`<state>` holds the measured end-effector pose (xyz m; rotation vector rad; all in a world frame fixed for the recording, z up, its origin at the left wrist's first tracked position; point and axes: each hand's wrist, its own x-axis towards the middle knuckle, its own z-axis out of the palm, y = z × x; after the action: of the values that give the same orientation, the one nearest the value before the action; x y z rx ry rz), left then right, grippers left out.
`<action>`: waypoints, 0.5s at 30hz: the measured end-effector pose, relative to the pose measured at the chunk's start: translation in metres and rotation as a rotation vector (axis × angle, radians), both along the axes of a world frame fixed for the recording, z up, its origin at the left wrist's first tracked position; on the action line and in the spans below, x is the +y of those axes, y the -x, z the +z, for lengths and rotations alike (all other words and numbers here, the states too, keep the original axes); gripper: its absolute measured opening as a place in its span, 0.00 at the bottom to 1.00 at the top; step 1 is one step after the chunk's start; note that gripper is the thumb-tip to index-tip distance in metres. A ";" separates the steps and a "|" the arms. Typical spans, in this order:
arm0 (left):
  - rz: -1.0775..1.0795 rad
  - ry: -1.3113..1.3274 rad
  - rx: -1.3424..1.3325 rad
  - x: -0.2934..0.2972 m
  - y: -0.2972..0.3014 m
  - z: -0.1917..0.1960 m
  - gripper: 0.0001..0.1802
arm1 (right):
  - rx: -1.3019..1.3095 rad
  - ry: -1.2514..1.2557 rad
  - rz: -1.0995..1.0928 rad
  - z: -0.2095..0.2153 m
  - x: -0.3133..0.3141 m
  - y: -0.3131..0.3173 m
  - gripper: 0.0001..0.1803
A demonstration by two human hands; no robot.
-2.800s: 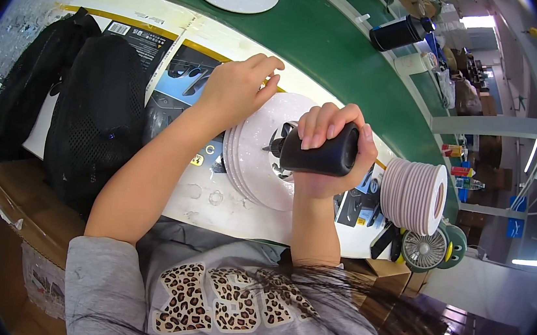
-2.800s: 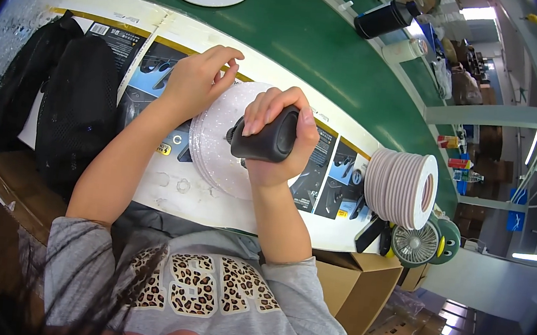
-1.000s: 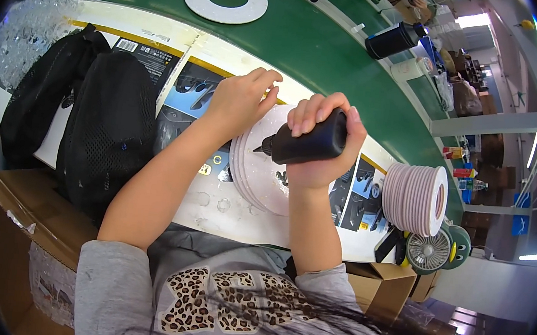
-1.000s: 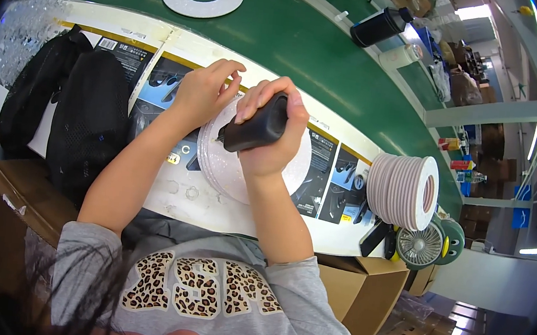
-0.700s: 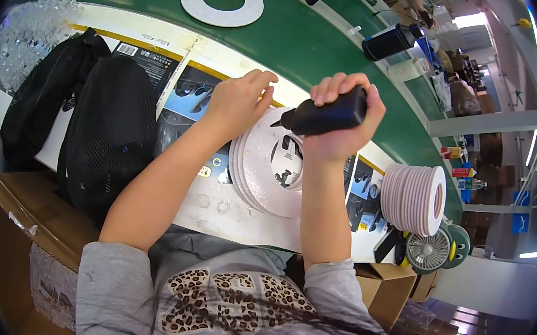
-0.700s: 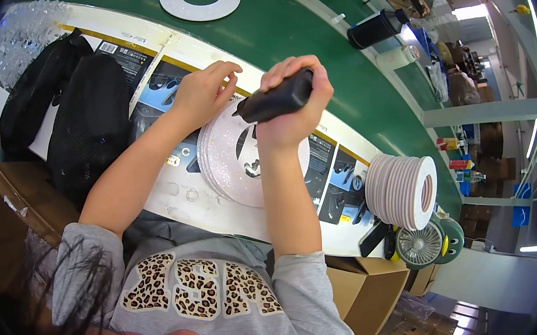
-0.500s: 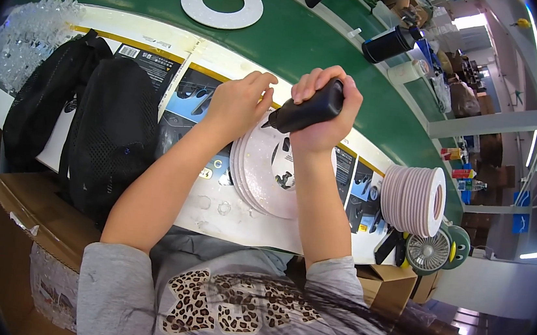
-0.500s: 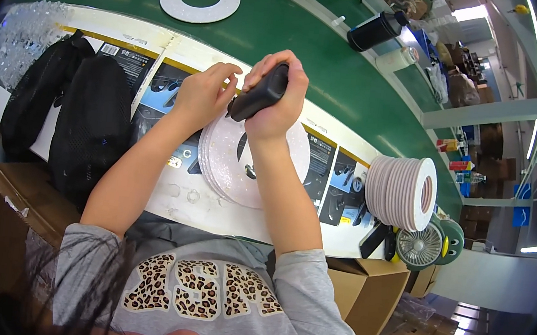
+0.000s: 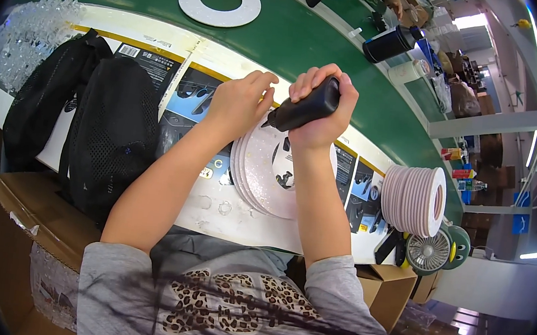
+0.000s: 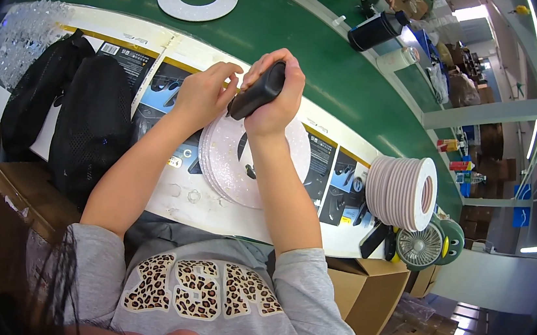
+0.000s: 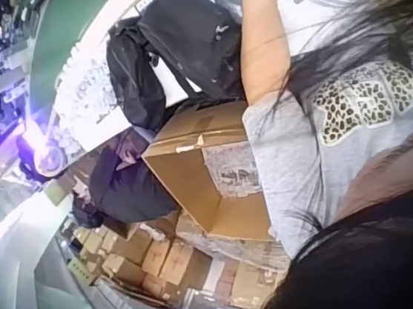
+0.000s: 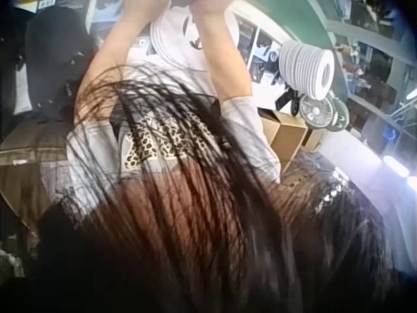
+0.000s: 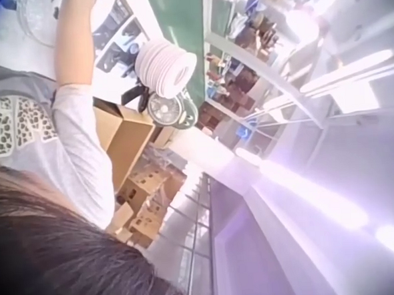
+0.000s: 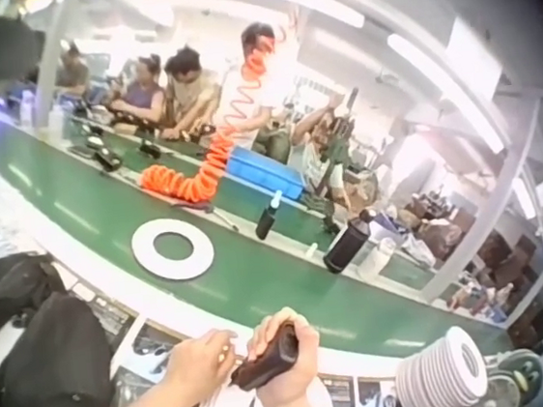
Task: Applying liquid adhesive or sealant to circular components on a factory assembly line.
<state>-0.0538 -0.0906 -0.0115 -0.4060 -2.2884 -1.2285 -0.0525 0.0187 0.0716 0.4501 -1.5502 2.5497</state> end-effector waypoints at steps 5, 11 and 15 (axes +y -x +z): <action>0.002 0.008 -0.006 0.000 0.000 0.001 0.06 | -0.033 0.008 -0.055 0.004 0.000 -0.002 0.20; -0.010 0.038 -0.010 0.000 0.000 -0.002 0.08 | -0.039 0.081 -0.062 0.011 0.008 -0.003 0.19; -0.008 0.037 -0.003 -0.001 0.000 -0.002 0.08 | -0.010 0.073 -0.107 0.012 0.017 -0.002 0.20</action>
<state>-0.0539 -0.0920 -0.0139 -0.4268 -2.3169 -1.1928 -0.0501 0.0361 0.0832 0.3368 -1.4379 2.5213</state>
